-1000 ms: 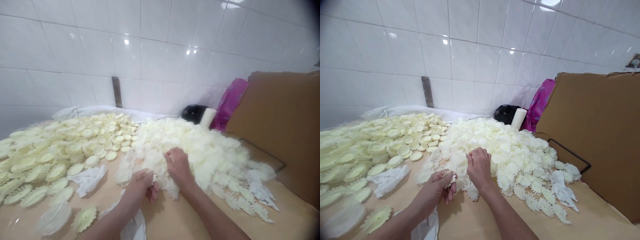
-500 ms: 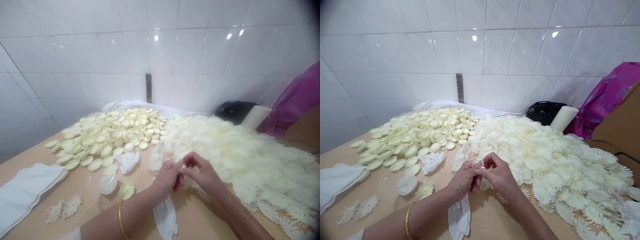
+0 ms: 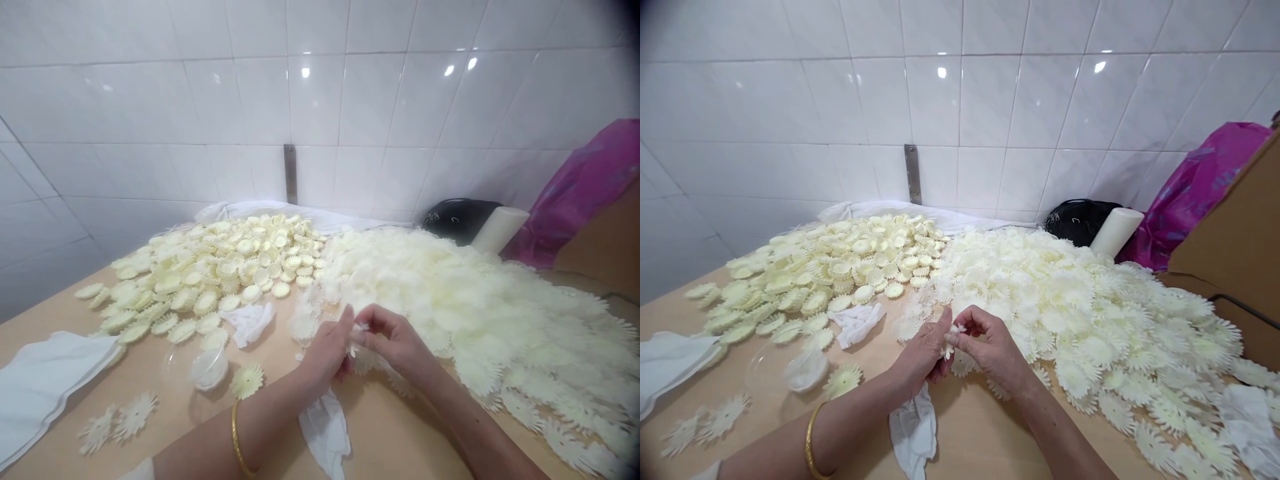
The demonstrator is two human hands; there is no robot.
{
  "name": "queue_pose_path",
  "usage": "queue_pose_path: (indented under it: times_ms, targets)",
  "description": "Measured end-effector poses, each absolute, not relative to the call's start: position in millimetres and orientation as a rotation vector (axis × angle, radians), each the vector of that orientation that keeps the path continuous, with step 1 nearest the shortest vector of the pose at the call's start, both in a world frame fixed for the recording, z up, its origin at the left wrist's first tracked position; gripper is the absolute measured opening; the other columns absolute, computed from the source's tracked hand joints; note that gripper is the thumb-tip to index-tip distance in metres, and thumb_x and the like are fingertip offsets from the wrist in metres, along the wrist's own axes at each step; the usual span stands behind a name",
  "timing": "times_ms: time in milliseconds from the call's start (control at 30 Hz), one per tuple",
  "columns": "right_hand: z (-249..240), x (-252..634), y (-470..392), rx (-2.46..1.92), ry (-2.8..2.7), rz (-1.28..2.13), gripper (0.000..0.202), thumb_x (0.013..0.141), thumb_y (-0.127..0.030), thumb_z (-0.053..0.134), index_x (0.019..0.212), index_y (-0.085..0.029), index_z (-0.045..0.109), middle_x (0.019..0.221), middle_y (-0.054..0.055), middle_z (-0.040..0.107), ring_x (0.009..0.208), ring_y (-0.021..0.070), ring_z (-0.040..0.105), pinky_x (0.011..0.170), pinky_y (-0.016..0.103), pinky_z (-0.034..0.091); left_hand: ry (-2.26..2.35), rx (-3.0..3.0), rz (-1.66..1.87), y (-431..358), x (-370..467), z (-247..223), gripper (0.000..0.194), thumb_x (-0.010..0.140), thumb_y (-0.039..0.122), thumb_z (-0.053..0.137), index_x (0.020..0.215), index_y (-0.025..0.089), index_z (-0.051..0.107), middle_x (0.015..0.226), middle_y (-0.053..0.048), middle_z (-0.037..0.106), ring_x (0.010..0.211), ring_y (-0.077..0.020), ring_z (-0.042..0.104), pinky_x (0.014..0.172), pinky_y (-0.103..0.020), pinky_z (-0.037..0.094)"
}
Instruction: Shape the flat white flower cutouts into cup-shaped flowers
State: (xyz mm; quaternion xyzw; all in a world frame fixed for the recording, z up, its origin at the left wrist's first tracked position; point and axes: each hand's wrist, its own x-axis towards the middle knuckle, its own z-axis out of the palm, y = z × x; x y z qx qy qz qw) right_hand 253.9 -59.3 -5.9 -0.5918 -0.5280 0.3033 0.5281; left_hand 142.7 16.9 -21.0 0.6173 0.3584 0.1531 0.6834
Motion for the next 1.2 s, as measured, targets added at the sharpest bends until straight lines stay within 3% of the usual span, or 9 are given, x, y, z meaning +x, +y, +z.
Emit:
queue_pose_path:
  times_ms: [100,267,367,500,567,667,833,1033,1200]
  targets:
    - [-5,256,-59,-1.405,-1.179,0.729,0.024,0.075,-0.037,0.055,0.064,-0.017,0.05,0.058,-0.003,0.048,0.054,0.0101,0.043,0.053,0.023,0.036,0.839,1.374,0.292,17,142,-24,0.064,0.065,0.074,0.022,0.053,0.016,0.045,0.037,-0.001,0.044,0.029,-0.0082,0.037,0.034,-0.02,0.025]
    - [-5,258,-58,-1.414,-1.131,0.668,0.036,0.078,-0.044,0.048,0.054,-0.018,0.041,0.05,-0.005,0.037,0.047,0.0087,0.038,0.047,0.022,0.033,0.565,1.354,0.371,17,139,-27,0.04,0.066,0.055,0.054,0.069,0.016,0.047,0.049,0.001,0.051,0.04,-0.0094,0.048,0.04,-0.019,0.033]
    - [-5,258,-58,-1.399,-1.155,0.73,0.036,0.08,-0.045,0.044,0.058,-0.017,0.044,0.052,-0.003,0.044,0.048,0.0102,0.044,0.048,0.023,0.037,0.534,1.303,0.405,16,140,-26,0.033,0.065,0.045,0.061,0.074,0.017,0.047,0.054,0.003,0.048,0.041,-0.0094,0.05,0.041,-0.02,0.035]
    - [-4,258,-59,-1.463,-1.249,0.714,0.022,0.073,-0.039,0.056,0.075,-0.017,0.054,0.059,-0.002,0.051,0.054,0.0115,0.048,0.052,0.023,0.039,0.577,1.306,0.429,15,141,-27,0.026,0.066,0.037,0.062,0.068,0.016,0.046,0.048,0.005,0.045,0.039,-0.0074,0.045,0.04,-0.019,0.032]
    - [-6,259,-59,-1.511,-1.303,0.626,0.017,0.073,-0.034,0.057,0.073,-0.017,0.054,0.062,-0.002,0.051,0.057,0.0118,0.048,0.053,0.023,0.039,0.59,1.304,0.414,16,141,-28,0.024,0.065,0.034,0.062,0.065,0.016,0.045,0.046,0.005,0.042,0.038,-0.0059,0.041,0.039,-0.018,0.029]
    - [-8,257,-58,-1.579,-1.287,0.335,0.024,0.078,-0.031,0.049,0.059,-0.017,0.046,0.059,-0.002,0.046,0.057,0.0113,0.043,0.052,0.023,0.035,0.606,1.282,0.321,17,141,-25,0.025,0.066,0.033,0.06,0.061,0.016,0.043,0.044,0.005,0.04,0.036,-0.0041,0.036,0.038,-0.017,0.024]
    - [-8,260,-54,-1.687,-1.008,0.118,0.033,0.08,-0.037,0.045,0.054,-0.019,0.035,0.05,-0.004,0.035,0.048,0.0099,0.033,0.045,0.023,0.028,0.521,1.238,0.304,14,143,-13,0.027,0.068,0.033,0.057,0.059,0.017,0.037,0.041,0.006,0.04,0.035,-0.0032,0.031,0.036,-0.016,0.02]
    - [-12,306,-56,-1.7,-0.532,-0.074,0.033,0.08,-0.044,0.04,0.055,-0.021,0.038,0.047,-0.002,0.045,0.043,0.0125,0.039,0.043,0.025,0.032,0.524,1.342,0.227,-3,137,-9,0.029,0.069,0.038,0.055,0.058,0.018,0.038,0.04,0.005,0.043,0.033,-0.0057,0.039,0.034,-0.016,0.024]
    - [-11,302,-59,-1.773,-0.947,-0.007,0.014,0.078,-0.026,0.042,0.081,-0.019,0.053,0.069,0.002,0.055,0.062,0.0163,0.051,0.057,0.028,0.04,0.576,1.32,0.304,5,138,-12,0.023,0.07,0.038,0.055,0.074,0.017,0.047,0.051,0.001,0.052,0.043,-0.0099,0.05,0.041,-0.02,0.035]
